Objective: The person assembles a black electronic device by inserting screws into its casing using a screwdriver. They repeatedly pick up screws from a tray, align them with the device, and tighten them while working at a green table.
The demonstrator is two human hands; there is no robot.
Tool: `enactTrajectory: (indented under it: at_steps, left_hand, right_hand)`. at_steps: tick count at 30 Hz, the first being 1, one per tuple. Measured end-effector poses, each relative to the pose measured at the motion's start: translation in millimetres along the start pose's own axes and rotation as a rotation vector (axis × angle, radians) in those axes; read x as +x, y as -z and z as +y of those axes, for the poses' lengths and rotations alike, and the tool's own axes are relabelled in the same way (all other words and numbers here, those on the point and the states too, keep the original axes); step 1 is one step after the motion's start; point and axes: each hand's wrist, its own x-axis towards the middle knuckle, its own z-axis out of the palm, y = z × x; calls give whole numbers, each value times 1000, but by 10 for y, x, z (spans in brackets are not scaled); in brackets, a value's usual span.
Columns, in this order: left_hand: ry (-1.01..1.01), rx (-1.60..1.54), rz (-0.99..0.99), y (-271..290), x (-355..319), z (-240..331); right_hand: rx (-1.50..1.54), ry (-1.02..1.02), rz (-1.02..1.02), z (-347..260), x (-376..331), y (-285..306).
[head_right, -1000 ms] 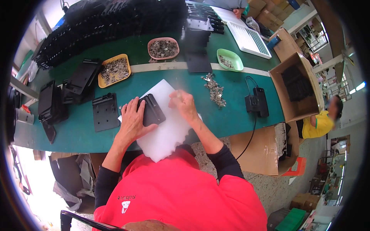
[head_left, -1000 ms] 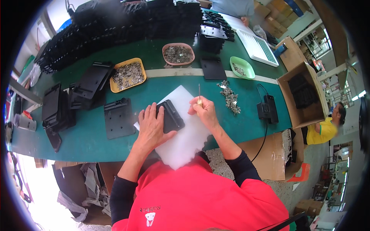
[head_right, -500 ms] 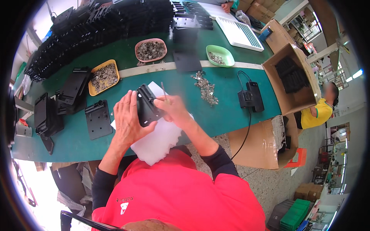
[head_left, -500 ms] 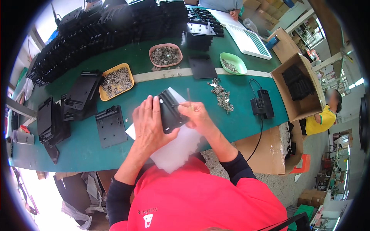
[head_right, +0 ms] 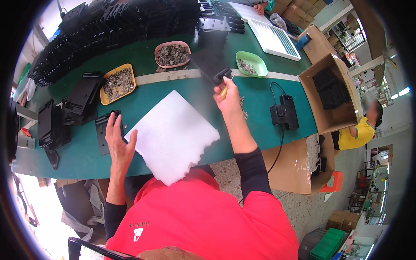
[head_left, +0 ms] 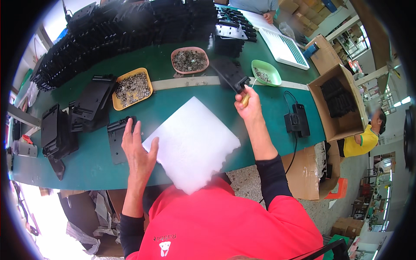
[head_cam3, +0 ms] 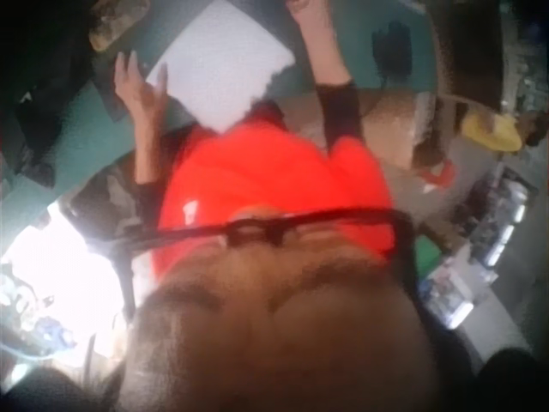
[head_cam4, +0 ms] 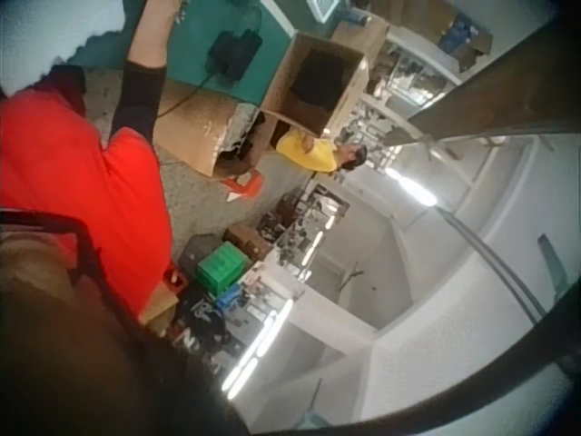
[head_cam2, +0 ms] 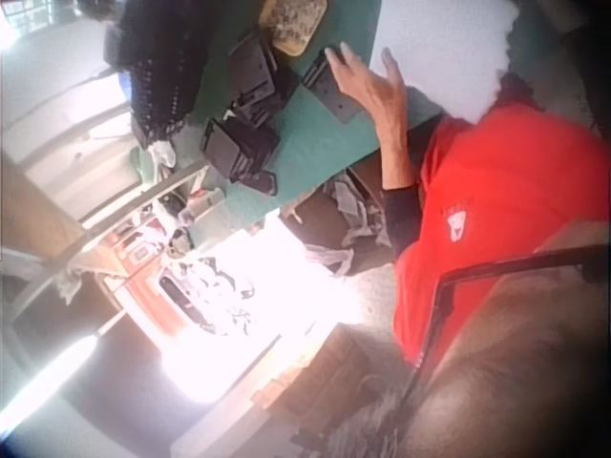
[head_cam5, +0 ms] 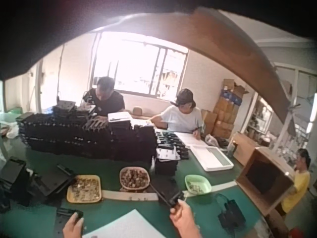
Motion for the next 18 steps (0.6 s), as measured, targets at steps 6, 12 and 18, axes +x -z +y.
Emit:
enactTrajectory:
  at_steps: [6, 12, 18]
  left_hand:
    - [90, 90, 38, 137, -162, -266]
    - [157, 182, 46, 225, -276, -529]
    - [200, 230, -2, 250, -352, -681]
  right_hand:
    - [-144, 111, 245, 72, 405, -159]
    - [-220, 115, 213, 123, 401, -256]
    - [-321, 65, 88, 50, 277, -219]
